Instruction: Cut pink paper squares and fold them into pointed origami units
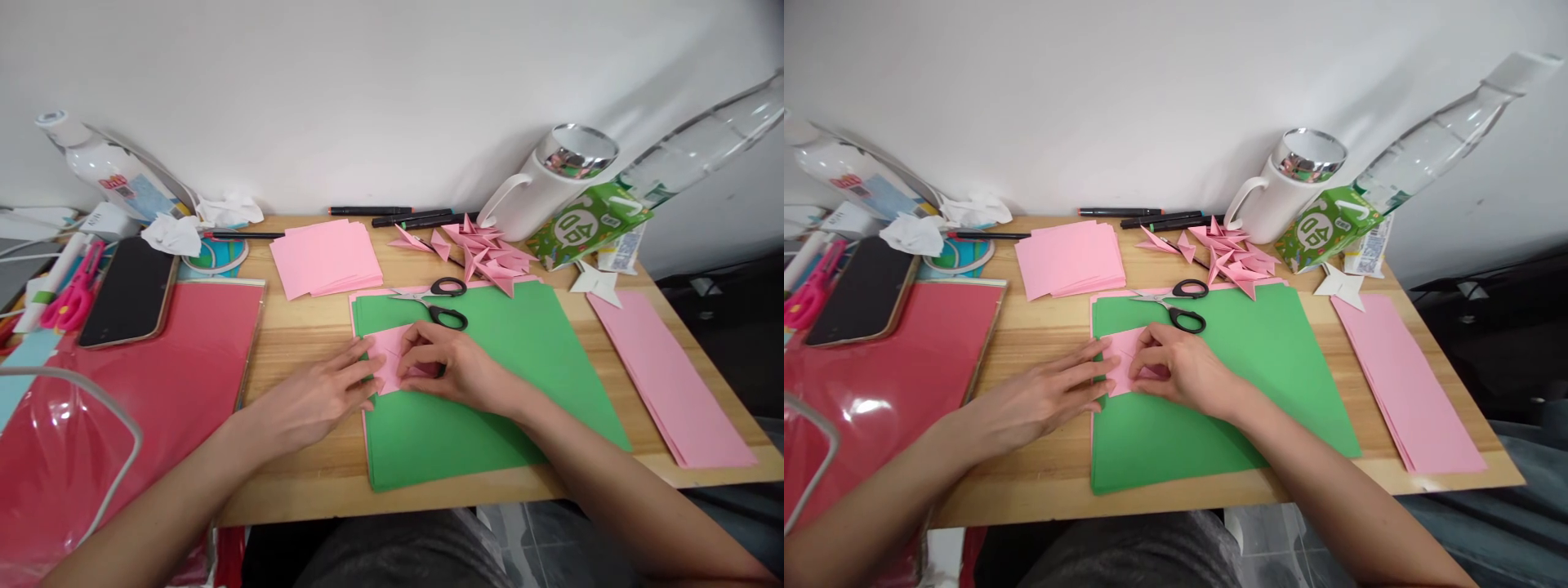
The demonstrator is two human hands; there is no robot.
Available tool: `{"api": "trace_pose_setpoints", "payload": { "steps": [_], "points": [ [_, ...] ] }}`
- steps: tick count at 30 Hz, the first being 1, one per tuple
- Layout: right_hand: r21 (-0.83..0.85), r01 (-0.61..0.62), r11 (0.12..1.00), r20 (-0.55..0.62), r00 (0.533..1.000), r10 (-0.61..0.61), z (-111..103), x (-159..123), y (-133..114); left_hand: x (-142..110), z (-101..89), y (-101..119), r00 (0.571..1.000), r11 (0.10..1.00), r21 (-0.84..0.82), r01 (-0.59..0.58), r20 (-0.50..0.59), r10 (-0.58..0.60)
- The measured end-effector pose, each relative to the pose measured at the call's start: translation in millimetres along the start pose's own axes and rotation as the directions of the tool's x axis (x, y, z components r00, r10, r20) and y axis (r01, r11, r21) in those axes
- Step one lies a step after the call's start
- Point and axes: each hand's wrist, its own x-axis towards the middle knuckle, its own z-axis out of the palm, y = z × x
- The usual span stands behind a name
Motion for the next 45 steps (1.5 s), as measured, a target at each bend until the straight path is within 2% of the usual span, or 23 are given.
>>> {"api": "trace_pose_setpoints", "payload": {
  "steps": [5, 7, 12, 19, 24, 28, 31, 37, 42, 45],
  "points": [
    [0.003, 0.002, 1.000, 0.002, 1.000, -0.002, -0.3, -0.2, 1.0, -1.3, 2.1, -1.1, 0.999, 1.000, 0.027, 0.003, 0.037, -0.003],
    [0.002, 0.007, 1.000, 0.000, 1.000, -0.007, -0.5, -0.2, 1.7, -0.8, 1.2, 1.4, 1.000, 1.000, 0.014, 0.003, 0.013, -0.003],
    [-0.009, -0.002, 1.000, 0.005, 1.000, 0.002, 0.1, -0.2, 1.5, 1.9, -0.9, 11.5, 0.993, 0.995, -0.030, 0.095, -0.064, -0.097],
    [-0.072, 0.074, 0.995, 0.006, 0.997, -0.074, -2.3, -2.4, 3.1, 7.1, -1.2, 15.7, 0.996, 0.999, -0.016, 0.048, -0.076, -0.049],
    [-0.232, 0.166, 0.958, 0.019, 0.986, -0.166, -4.4, -8.7, 0.6, 7.2, 5.3, 21.5, 0.994, 0.992, 0.121, -0.018, -0.108, 0.031],
    [-0.483, 0.169, 0.859, -0.021, 0.979, -0.204, 8.2, -22.2, -16.6, 8.6, 9.4, 24.2, 0.990, 0.991, 0.132, -0.001, -0.140, 0.019],
    [-0.571, 0.163, 0.804, -0.027, 0.976, -0.217, 24.6, -35.7, -28.8, 9.4, 9.6, 23.6, 0.990, 0.994, 0.106, 0.005, -0.143, 0.010],
    [-0.581, 0.144, 0.801, -0.083, 0.969, -0.235, 48.0, -56.9, -24.0, 5.8, 10.5, 20.2, 0.989, 0.992, 0.121, -0.041, -0.134, 0.057],
    [-0.543, 0.141, 0.828, -0.139, 0.957, -0.255, 56.6, -62.8, -11.3, 2.2, 10.9, 17.8, 0.995, 0.986, 0.152, -0.070, -0.062, 0.080],
    [-0.541, 0.139, 0.829, -0.158, 0.952, -0.263, 58.7, -62.8, -9.2, -0.6, 10.7, 15.3, 0.990, 0.969, 0.208, -0.131, -0.029, 0.140]
  ]
}}
